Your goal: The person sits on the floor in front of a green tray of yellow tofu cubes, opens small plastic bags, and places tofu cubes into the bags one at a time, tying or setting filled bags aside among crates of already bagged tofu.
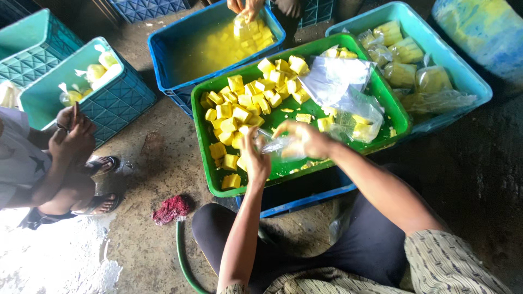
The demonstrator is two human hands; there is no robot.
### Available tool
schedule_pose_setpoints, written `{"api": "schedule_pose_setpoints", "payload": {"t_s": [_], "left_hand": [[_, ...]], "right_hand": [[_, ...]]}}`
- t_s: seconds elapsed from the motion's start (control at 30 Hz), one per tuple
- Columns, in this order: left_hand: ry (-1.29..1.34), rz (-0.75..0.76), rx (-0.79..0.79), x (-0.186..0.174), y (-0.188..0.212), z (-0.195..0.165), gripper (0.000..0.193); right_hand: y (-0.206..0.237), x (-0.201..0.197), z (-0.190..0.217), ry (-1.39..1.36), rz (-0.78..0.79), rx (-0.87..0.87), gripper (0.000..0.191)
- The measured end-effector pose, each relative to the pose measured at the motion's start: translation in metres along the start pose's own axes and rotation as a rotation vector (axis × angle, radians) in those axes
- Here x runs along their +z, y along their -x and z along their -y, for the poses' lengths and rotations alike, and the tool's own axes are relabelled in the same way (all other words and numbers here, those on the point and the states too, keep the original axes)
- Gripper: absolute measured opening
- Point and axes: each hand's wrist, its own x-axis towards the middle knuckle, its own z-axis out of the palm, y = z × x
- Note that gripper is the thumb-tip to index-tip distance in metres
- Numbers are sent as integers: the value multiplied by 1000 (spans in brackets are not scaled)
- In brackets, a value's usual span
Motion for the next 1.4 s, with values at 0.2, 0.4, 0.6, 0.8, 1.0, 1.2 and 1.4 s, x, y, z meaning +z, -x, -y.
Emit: {"api": "schedule_pose_setpoints", "payload": {"t_s": [0.2,0.4,0.6,0.8,1.0,1.2,1.4], "left_hand": [[621,623,-108,-20,-8,4,39],[-173,256,-71,-15,-15,5,31],[-369,157,30,-16,2,-8,40],[-424,159,120,-5,-3,12,33],[-418,330,-124,2,5,22,37],[-421,380,-107,-5,16,15,70],[-459,424,-148,-6,15,24,80]], "right_hand": [[-7,-35,-17,865,-637,-201,45],[1,-34,-30,-149,313,161,65],[-12,-17,-38,679,-478,59,36],[-4,31,-42,735,-451,-185,14],[-39,2,-33,316,-137,-149,24],[-73,-69,-19,841,-554,228,20],[-109,-56,-8,789,-719,-16,52]]}}
